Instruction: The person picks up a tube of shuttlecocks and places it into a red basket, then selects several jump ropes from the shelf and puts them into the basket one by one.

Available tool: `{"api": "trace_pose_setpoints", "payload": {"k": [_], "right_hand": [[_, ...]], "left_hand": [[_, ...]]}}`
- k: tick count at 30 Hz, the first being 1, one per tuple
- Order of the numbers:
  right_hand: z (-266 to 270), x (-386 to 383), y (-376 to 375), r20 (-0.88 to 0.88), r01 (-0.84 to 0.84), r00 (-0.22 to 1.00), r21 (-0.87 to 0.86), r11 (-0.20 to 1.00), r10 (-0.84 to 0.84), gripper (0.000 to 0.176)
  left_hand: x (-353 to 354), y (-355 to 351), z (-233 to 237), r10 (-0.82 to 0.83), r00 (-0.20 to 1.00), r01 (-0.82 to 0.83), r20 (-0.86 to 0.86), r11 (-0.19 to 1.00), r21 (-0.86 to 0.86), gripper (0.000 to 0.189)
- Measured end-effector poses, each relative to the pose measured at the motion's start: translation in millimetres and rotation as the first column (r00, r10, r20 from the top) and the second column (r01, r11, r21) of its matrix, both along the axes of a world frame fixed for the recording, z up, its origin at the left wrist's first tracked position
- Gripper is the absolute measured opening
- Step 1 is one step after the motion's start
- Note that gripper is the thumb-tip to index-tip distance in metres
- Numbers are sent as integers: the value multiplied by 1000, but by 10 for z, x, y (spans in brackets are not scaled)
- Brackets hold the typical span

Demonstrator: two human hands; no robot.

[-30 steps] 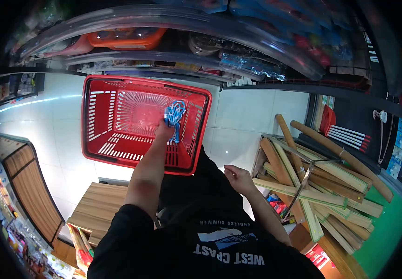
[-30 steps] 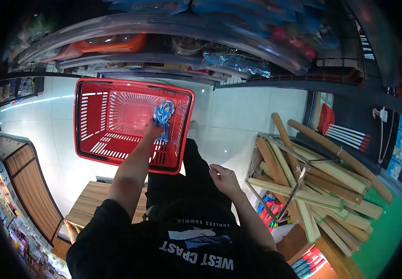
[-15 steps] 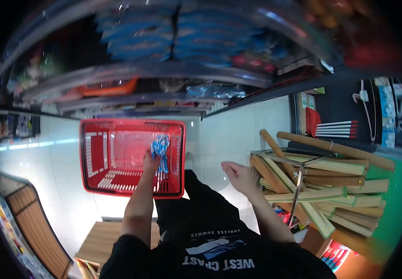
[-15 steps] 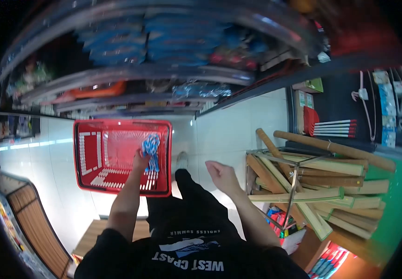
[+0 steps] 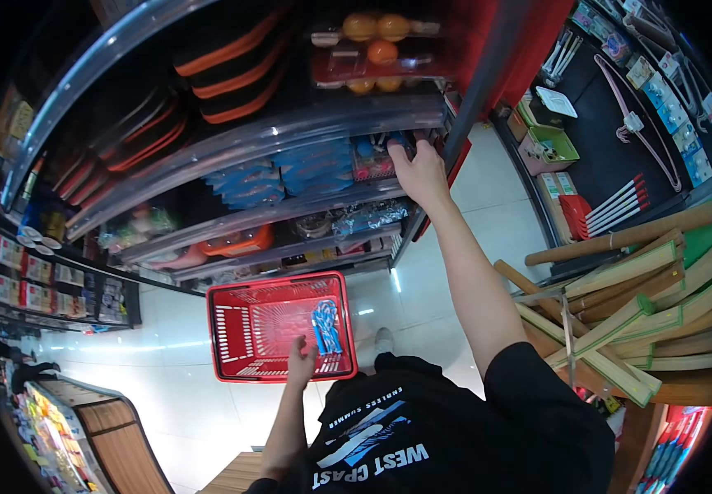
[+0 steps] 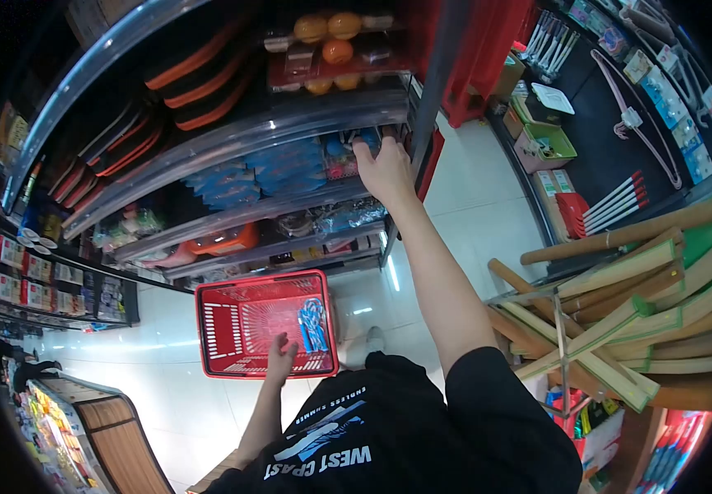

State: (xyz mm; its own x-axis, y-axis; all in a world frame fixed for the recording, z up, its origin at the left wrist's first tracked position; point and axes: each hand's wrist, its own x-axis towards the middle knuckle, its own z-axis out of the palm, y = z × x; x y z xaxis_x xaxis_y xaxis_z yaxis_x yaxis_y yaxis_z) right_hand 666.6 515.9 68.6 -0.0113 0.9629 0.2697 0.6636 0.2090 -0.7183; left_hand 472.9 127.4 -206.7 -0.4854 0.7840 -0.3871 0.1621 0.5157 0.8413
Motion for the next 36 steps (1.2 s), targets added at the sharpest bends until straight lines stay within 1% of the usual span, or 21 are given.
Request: {"api": "trace_pose_setpoints", "payload": {"k": [1, 3, 4, 6, 7, 10, 11, 13, 16, 18, 20, 22, 23, 25, 26, 28, 29, 31, 33, 35, 36], "right_hand": [[31, -15, 40, -20, -4, 1000, 8, 1000, 4, 59], [56, -48, 103, -51, -48, 998, -137, 989, 42, 61], [14, -94, 117, -86, -12, 996, -38, 999, 9, 52], [3, -95, 143, -132, -38, 991, -99, 994, 24, 50], [15, -83, 121, -160, -57, 987, -167, 984, 30, 49], [-66, -95, 95, -213, -24, 977, -96, 995, 3, 44], [-105, -108, 94, -284, -23, 959, -31, 999, 13, 43], [-78, -104, 104, -280, -52, 960, -74, 996, 30, 46], [-67, -131, 155, -367, -91, 927, -35, 995, 72, 48], [-101, -156, 188, -304, -61, 952, -58, 996, 41, 45], [-179, -138, 278, -237, -26, 971, -75, 997, 8, 42], [-188, -97, 327, -414, -190, 909, -289, 938, 57, 42], [-227, -88, 299, -407, -184, 912, -285, 941, 55, 42], [-247, -58, 46, -724, -267, 690, -278, 923, -19, 43], [-277, -45, -108, -715, -262, 699, -284, 922, -22, 43], [-344, -39, -456, -875, -227, 482, -170, 959, -41, 42], [-366, -10, -636, -870, -228, 491, -175, 958, -42, 42], [-357, 143, -1012, -902, -291, 429, -183, 939, -44, 43], [-401, 272, -1333, -887, -265, 457, -204, 942, -64, 44], [-431, 409, -1658, -868, -244, 488, -231, 942, -86, 44], [-439, 474, -1840, -854, -237, 514, -230, 944, -79, 44]], "left_hand": [[46, -61, 78, 27, 1000, -26, 11, 999, -47, 54], [125, -168, 164, 43, 999, -41, 32, 996, -81, 54], [180, -244, 171, 83, 992, -76, 90, 994, -72, 54], [306, -292, 253, 147, 967, -133, 206, 988, -77, 57], [320, -324, 258, 84, 988, -72, 132, 993, -91, 57], [486, -294, 464, 110, 981, -87, 161, 986, -142, 54], [531, -273, 496, 102, 981, -80, 164, 987, -137, 54], [574, -246, 572, 91, 983, -67, 160, 987, -146, 54], [597, -185, 556, 72, 976, -61, 207, 996, -59, 54], [574, -153, 521, 33, 977, -32, 208, 999, -9, 54], [522, -120, 492, -88, 993, 90, 85, 996, -18, 54], [477, -72, 524, -126, 988, 126, 87, 992, 5, 54], [463, -46, 528, -154, 984, 153, 90, 988, 22, 54], [472, 9, 700, -145, 977, 137, 158, 989, 59, 54], [454, 15, 713, -156, 975, 146, 160, 987, 74, 54], [420, 20, 763, -173, 970, 158, 171, 983, 97, 53], [392, 12, 767, -177, 969, 158, 173, 980, 118, 51], [317, -9, 804, -196, 963, 172, 186, 975, 138, 51], [275, -5, 927, -216, 956, 186, 199, 970, 158, 51], [239, -20, 1109, -166, 925, 117, 341, 981, 157, 49], [203, -15, 1153, -199, 914, 142, 355, 973, 180, 47]]}}
